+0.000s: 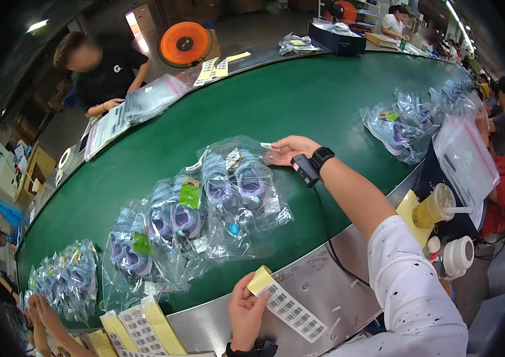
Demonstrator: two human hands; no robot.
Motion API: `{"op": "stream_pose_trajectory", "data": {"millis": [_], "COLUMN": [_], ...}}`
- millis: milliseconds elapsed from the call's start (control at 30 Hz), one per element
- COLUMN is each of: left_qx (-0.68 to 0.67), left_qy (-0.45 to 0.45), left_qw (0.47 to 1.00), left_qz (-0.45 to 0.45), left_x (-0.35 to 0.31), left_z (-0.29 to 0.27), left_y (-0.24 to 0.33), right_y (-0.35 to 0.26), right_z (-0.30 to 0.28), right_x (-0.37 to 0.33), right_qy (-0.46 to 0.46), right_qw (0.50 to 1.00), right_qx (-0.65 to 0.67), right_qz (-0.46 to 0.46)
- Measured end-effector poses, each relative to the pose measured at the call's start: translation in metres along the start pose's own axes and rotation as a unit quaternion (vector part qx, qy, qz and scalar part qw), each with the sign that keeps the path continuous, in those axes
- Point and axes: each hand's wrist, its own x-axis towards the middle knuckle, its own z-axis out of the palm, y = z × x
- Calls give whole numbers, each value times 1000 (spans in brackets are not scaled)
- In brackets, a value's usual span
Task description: The person applies barcode stickers to plastic-wrapped packages of footwear on a green conveyor belt. They peel individual labels from a sheet, place them on the packages, and use a handheld scanner to scan the barcodes. The person then moves the labeled packages down the line.
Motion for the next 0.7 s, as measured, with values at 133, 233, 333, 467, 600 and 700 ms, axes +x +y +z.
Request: {"op": "stream_pose_trajectory", "data": {"millis": [133,233,333,467,600,700], "left_qx": [10,19,22,21,6,39], "left_qy": [4,2,2,-8,13,11], "left_qw": [1000,1000,1000,1000,1000,999], "left_qz": [-8,-6,-1,0,6,26], "left_x": [-1,1,1,4,3,5], "left_z": [2,4,5,12,15,9], "left_y": [0,1,-1,0,-4,-9], "right_y": [-8,-10,-4,-1,6,-16], "right_z": [12,16,24,20,31,-7], "right_x": [3,5,11,19,-1,-26], "right_qy": [29,55,94,151,219,272], "right_qw": [997,991,981,950,914,901], "right_qx": [-39,-96,-120,-168,-194,-195], "right_qz": [-52,-80,-116,-216,-282,-275]}}
